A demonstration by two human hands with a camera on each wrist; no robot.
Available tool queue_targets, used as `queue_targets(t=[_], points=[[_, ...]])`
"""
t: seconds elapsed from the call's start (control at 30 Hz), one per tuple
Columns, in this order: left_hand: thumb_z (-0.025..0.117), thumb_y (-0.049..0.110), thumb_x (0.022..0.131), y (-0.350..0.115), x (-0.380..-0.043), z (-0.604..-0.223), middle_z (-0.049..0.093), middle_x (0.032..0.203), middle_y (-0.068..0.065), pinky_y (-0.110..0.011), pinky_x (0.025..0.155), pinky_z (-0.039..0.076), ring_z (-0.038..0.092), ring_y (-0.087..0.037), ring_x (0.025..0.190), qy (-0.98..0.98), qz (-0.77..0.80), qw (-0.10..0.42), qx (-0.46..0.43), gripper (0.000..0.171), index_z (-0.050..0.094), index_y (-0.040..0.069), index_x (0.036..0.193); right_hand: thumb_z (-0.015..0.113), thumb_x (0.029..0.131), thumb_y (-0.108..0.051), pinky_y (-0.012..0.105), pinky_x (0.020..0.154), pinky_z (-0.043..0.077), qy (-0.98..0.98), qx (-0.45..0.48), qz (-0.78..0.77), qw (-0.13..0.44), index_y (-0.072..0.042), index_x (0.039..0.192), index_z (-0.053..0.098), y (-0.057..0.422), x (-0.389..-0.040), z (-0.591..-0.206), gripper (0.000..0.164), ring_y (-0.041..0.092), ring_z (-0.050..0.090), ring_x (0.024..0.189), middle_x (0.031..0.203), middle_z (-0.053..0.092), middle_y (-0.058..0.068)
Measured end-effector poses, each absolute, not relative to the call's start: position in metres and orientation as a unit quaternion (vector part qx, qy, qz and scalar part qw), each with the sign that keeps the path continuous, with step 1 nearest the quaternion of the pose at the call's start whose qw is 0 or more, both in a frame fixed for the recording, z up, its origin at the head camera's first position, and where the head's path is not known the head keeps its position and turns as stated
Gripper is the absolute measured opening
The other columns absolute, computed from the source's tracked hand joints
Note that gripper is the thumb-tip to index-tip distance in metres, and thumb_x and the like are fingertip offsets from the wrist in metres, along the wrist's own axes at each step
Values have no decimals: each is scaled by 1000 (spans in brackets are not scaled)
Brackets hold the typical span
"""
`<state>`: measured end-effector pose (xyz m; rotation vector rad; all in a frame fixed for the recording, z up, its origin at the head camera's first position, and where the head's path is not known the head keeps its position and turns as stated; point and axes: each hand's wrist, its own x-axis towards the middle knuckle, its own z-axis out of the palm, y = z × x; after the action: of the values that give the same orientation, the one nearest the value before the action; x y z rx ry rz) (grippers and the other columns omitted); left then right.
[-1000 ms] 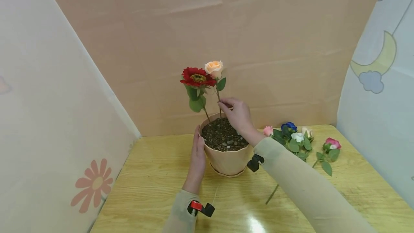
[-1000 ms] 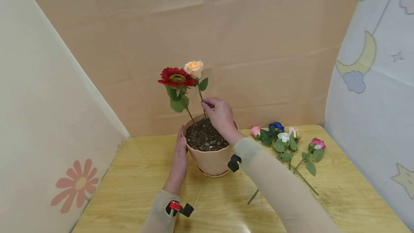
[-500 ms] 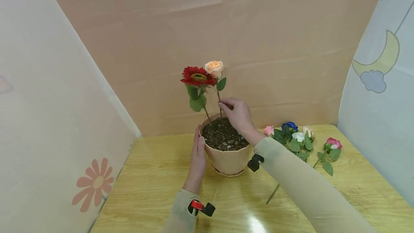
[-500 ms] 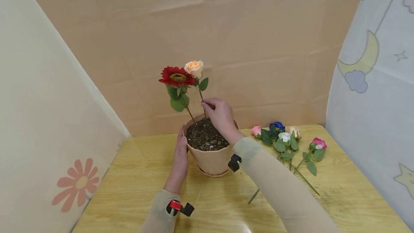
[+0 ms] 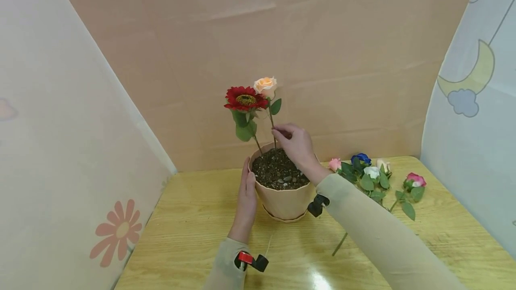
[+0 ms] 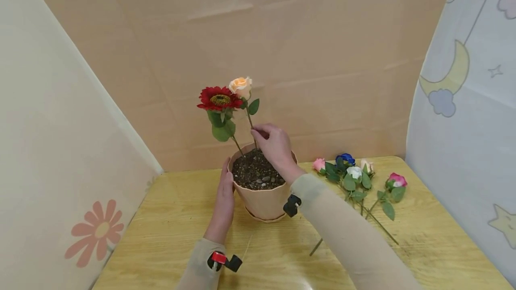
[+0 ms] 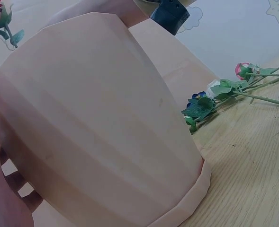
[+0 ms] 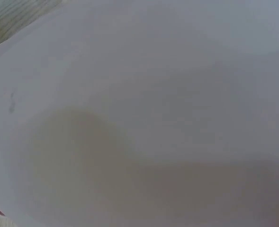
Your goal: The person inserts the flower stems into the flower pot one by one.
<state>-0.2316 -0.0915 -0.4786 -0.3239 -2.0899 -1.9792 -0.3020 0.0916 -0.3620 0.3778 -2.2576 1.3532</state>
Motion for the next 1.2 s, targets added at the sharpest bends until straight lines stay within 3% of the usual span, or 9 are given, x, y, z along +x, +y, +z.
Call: queue_targets(t=[0.73, 1.2], points=[[30, 34, 123, -90, -230, -480, 19, 183, -3, -65, 132, 15, 16, -35, 168, -712, -680, 130, -120, 57, 21, 23, 179, 78, 107, -32, 49, 94, 61, -828, 124, 500, 222, -8, 129, 82, 92, -300, -364, 33, 27, 74, 108, 120, 80, 9], [30, 38, 123, -91, -232, -485, 19, 183, 3, -62, 132, 15, 16, -31, 168, -711, -684, 120, -112, 57, 19, 30, 178, 79, 105, -30, 50, 97, 59, -823, 117, 501, 239, -7, 134, 79, 104, -292, -356, 37, 29, 75, 113, 124, 80, 10]])
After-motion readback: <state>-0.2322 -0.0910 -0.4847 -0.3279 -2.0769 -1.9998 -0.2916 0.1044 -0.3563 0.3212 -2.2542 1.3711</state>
